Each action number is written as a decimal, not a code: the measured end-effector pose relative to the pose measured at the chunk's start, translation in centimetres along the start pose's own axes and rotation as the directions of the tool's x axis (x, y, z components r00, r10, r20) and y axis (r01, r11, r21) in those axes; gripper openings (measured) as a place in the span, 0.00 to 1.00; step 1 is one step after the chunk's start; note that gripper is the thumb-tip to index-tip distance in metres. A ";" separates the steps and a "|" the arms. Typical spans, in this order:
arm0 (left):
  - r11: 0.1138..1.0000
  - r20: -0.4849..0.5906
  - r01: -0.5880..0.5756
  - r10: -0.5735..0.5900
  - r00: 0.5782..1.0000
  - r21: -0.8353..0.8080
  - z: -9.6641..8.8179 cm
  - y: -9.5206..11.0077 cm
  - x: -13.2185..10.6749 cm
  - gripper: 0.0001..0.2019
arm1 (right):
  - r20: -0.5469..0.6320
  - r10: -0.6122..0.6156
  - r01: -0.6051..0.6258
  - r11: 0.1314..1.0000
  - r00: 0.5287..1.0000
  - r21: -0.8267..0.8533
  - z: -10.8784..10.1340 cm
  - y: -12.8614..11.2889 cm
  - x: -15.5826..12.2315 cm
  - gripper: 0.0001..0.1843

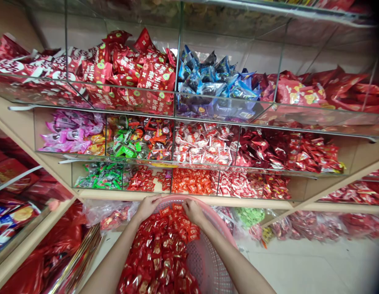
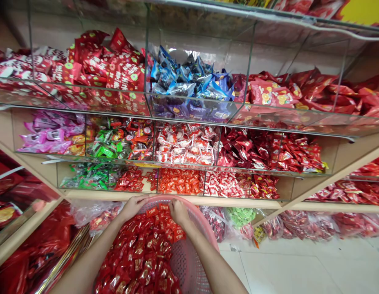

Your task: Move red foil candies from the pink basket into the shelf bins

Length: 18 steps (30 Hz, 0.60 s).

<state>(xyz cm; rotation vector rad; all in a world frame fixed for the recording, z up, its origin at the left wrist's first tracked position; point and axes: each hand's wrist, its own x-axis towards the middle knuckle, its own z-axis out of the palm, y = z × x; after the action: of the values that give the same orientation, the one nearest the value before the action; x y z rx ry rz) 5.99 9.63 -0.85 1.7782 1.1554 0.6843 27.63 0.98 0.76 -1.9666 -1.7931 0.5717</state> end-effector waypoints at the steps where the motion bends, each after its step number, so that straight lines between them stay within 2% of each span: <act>1: 1.000 0.001 0.000 0.000 1.000 -0.004 0.0 -0.2 0.1 0.22 | 0.013 0.019 -0.019 1.000 1.000 0.019 0.2 0.2 0.1 0.14; 4: 1.000 0.003 0.001 -0.001 1.000 -0.005 0.0 -0.6 0.2 0.22 | 0.028 0.071 -0.072 0.996 0.997 0.053 0.7 0.6 0.5 0.14; 7: 1.000 0.004 0.005 -0.005 1.000 0.009 0.0 -0.7 0.2 0.22 | 0.036 0.055 -0.057 0.997 0.998 0.058 1.1 0.8 0.8 0.14; 10: 1.000 0.005 0.009 -0.009 1.000 -0.005 0.0 -0.7 0.2 0.22 | 0.038 0.043 -0.044 0.999 0.998 0.018 1.4 0.6 0.8 0.13; 12: 1.000 0.005 0.009 -0.009 1.000 -0.015 0.0 -0.5 0.2 0.22 | -0.005 0.058 -0.058 0.998 0.998 -0.033 1.3 0.4 0.7 0.11; 15: 1.000 0.003 0.007 -0.007 1.000 -0.007 0.0 -0.3 0.1 0.22 | -0.067 0.047 -0.051 0.996 0.997 -0.067 0.3 -0.3 0.5 0.11; 18: 1.000 0.005 -0.002 0.002 1.000 -0.005 0.0 -0.5 0.1 0.22 | -0.113 0.008 -0.013 0.999 0.994 -0.048 -1.6 -0.8 0.5 0.16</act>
<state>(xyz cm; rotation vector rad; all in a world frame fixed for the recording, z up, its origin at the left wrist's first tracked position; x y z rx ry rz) 5.81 9.84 -1.25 1.7757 1.1480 0.6835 27.87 1.54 2.52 -1.9999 -1.7436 0.4151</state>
